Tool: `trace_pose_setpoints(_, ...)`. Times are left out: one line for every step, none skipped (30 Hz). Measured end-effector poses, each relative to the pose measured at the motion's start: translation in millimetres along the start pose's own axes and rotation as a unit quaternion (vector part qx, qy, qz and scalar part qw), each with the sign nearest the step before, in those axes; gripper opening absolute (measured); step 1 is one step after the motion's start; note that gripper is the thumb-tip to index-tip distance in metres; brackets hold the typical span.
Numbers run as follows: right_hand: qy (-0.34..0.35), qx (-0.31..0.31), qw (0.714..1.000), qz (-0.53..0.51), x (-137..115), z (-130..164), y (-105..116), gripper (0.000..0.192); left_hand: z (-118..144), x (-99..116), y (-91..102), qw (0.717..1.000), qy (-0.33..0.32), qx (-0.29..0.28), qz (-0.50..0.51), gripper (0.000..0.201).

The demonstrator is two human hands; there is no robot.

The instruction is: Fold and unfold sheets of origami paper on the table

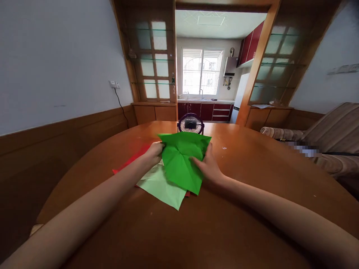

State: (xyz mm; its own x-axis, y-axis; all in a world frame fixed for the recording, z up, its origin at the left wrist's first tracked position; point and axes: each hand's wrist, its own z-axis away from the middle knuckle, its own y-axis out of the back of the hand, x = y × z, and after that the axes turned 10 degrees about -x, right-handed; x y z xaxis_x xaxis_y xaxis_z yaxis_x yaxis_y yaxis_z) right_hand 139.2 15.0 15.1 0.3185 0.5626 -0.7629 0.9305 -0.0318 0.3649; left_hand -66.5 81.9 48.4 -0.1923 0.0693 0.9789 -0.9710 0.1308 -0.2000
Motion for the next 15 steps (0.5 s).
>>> trace_pose_setpoints(0.0,0.001,1.0,-0.011,1,0,-1,0.065,2,0,-4.8,1.0,-0.008,-0.003,0.008,0.007)
trace_pose_setpoints(-0.002,0.004,1.0,-0.023,2,-1,-1,0.065,4,0,-8.8,1.0,-0.016,-0.011,0.015,0.008)
trace_pose_setpoints(-0.007,0.007,0.999,-0.034,3,-2,-1,0.064,6,1,-11.9,0.999,-0.022,-0.022,0.019,0.012)
trace_pose_setpoints(-0.014,0.009,0.999,-0.044,5,-3,-1,0.063,9,1,-14.0,0.999,-0.03,-0.033,0.019,0.018)
trace_pose_setpoints(-0.022,0.012,0.998,-0.05,7,-5,-1,0.06,11,2,-15.0,0.998,-0.038,-0.041,0.01,0.027)
trace_pose_setpoints(-0.029,0.014,0.998,-0.053,8,-6,-1,0.057,13,3,-14.9,0.998,-0.046,-0.045,-0.004,0.037)
trace_pose_setpoints(-0.036,0.017,0.998,-0.051,9,-8,0,0.055,15,4,-13.8,0.997,-0.051,-0.045,-0.02,0.046)
trace_pose_setpoints(-0.043,0.021,0.998,-0.047,10,-9,0,0.052,17,6,-11.8,0.997,-0.052,-0.045,-0.034,0.054)
trace_pose_setpoints(-0.05,0.027,0.998,-0.042,11,-11,2,0.051,18,8,-8.7,0.997,-0.047,-0.051,-0.046,0.06)
trace_pose_setpoints(-0.058,0.035,0.997,-0.039,11,-12,3,0.051,19,11,-4.7,0.996,-0.035,-0.066,-0.052,0.065)
trace_pose_setpoints(-0.066,0.043,0.996,-0.038,12,-14,5,0.051,20,15,0.2,0.994,-0.019,-0.087,-0.056,0.068)
trace_pose_setpoints(-0.074,0.051,0.995,-0.039,14,-15,7,0.052,20,20,6.1,0.988,0.003,-0.135,-0.072,0.074)
trace_pose_setpoints(-0.08,0.058,0.994,-0.04,17,-17,9,0.053,19,25,12.7,0.981,0.023,-0.168,-0.089,0.079)
trace_pose_setpoints(-0.085,0.059,0.994,-0.039,20,-19,10,0.053,18,30,19.9,0.977,0.028,-0.182,-0.103,0.081)
trace_pose_setpoints(-0.091,0.052,0.994,-0.034,23,-20,11,0.052,17,36,27.4,0.976,0.013,-0.185,-0.117,0.08)
